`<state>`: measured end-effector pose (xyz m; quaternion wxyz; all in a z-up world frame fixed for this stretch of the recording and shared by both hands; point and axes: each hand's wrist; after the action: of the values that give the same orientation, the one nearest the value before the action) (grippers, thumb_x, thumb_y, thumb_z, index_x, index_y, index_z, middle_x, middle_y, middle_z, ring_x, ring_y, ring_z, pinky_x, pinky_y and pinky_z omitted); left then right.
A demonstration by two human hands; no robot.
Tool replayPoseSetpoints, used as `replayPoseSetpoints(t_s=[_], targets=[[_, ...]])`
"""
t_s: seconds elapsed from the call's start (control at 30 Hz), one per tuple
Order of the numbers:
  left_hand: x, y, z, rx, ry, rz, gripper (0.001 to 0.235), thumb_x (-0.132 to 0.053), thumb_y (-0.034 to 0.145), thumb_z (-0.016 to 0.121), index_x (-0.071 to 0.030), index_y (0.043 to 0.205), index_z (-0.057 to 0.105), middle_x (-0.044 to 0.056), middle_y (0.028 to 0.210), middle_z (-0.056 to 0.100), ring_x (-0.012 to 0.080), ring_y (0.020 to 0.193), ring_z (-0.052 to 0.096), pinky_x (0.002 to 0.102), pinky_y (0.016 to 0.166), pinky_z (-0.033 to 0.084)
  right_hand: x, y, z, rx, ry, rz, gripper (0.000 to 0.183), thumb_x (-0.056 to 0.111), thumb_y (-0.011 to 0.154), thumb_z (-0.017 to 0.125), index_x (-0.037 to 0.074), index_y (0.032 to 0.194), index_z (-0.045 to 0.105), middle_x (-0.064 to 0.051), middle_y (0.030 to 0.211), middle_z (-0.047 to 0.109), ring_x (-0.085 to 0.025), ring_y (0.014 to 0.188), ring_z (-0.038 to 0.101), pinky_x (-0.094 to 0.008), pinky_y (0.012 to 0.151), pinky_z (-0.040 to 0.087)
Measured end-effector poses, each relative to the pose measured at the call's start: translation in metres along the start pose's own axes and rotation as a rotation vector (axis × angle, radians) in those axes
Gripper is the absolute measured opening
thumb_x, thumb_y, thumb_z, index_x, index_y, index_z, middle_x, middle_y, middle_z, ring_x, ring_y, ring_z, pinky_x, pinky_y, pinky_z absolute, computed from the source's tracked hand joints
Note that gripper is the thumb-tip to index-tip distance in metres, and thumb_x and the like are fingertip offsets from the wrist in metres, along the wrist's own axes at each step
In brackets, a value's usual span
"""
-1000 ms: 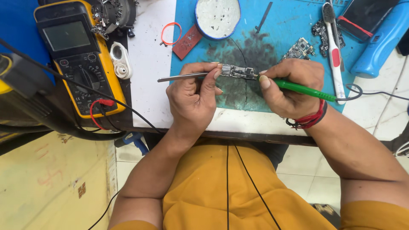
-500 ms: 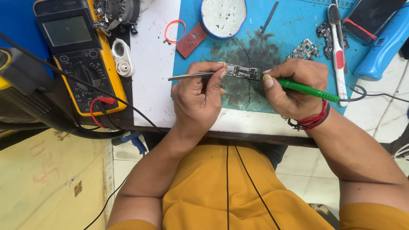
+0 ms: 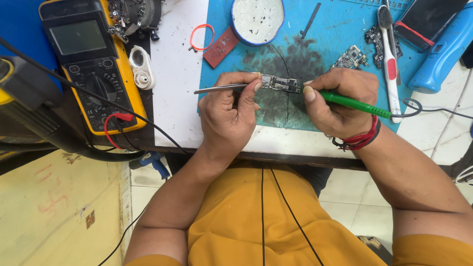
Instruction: The person uses a multimeter probe and tweezers to test and adjust components on a small circuit board. They repeatedly touch the probe to different points on the board while holding it steady with tweezers, then set the board down and pick up another board to continue testing.
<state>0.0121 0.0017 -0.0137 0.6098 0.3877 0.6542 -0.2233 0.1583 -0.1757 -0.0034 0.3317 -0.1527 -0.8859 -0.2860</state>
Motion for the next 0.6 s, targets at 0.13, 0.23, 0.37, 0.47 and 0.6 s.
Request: replayPoseSetpoints(t_s=[0.13, 0.23, 0.37, 0.47, 0.6], targets=[[-0.0003, 0.0001, -0.0003, -0.001, 0.006, 0.007, 0.007, -0.005, 0.107, 0.067, -0.002, 0.111, 0.063, 0.007, 0.101, 0.076, 0.0095, 0.07, 0.073, 0.022, 0.061, 0.057, -0.0013, -0.0009, -0.0001, 0.002, -0.005, -0.016, 0.011, 0.001, 0.099, 0.072, -0.001, 0.094, 0.063, -0.012, 0.084, 0.069, -0.019, 0.061, 0.065, -0.027, 0.056, 0.048], [-0.0002, -0.0001, -0.0001, -0.002, -0.002, 0.006, 0.007, -0.005, 0.107, 0.067, -0.002, 0.112, 0.063, 0.007, 0.101, 0.076, 0.0101, 0.072, 0.073, 0.022, 0.061, 0.058, -0.0011, -0.0007, 0.0001, 0.0, 0.003, -0.016, 0.01, 0.001, 0.098, 0.072, -0.001, 0.093, 0.063, -0.012, 0.083, 0.068, -0.019, 0.059, 0.064, -0.028, 0.055, 0.047], [-0.0007, 0.0004, -0.0004, -0.002, 0.012, 0.018, 0.006, -0.005, 0.107, 0.067, -0.002, 0.111, 0.063, 0.008, 0.1, 0.076, 0.0105, 0.071, 0.074, 0.023, 0.061, 0.058, -0.0002, 0.0013, 0.0001, -0.002, 0.005, -0.012, 0.011, 0.0, 0.098, 0.072, -0.001, 0.093, 0.063, -0.012, 0.083, 0.069, -0.019, 0.059, 0.064, -0.027, 0.054, 0.047], [-0.0008, 0.0008, 0.0001, -0.007, 0.008, 0.021, 0.006, -0.005, 0.107, 0.067, -0.002, 0.11, 0.064, 0.008, 0.102, 0.076, 0.0107, 0.072, 0.074, 0.022, 0.062, 0.059, 0.0002, 0.0012, 0.0001, -0.001, 0.001, -0.016, 0.011, 0.0, 0.098, 0.072, -0.001, 0.093, 0.063, -0.012, 0.083, 0.069, -0.019, 0.059, 0.065, -0.027, 0.055, 0.048], [-0.0011, 0.001, 0.0, -0.001, 0.001, 0.017, 0.005, -0.004, 0.107, 0.067, -0.001, 0.11, 0.064, 0.008, 0.102, 0.076, 0.0106, 0.072, 0.074, 0.022, 0.061, 0.059, -0.0001, 0.0003, 0.0, 0.0, 0.017, -0.025, 0.011, 0.0, 0.098, 0.072, -0.001, 0.093, 0.062, -0.013, 0.085, 0.07, -0.019, 0.061, 0.066, -0.027, 0.056, 0.048]])
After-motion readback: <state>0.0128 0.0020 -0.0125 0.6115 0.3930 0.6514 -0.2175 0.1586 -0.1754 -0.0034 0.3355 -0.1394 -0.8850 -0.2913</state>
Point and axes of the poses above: each hand's wrist, its own y-axis towards the middle knuckle, its own z-axis out of the palm, x = y × z
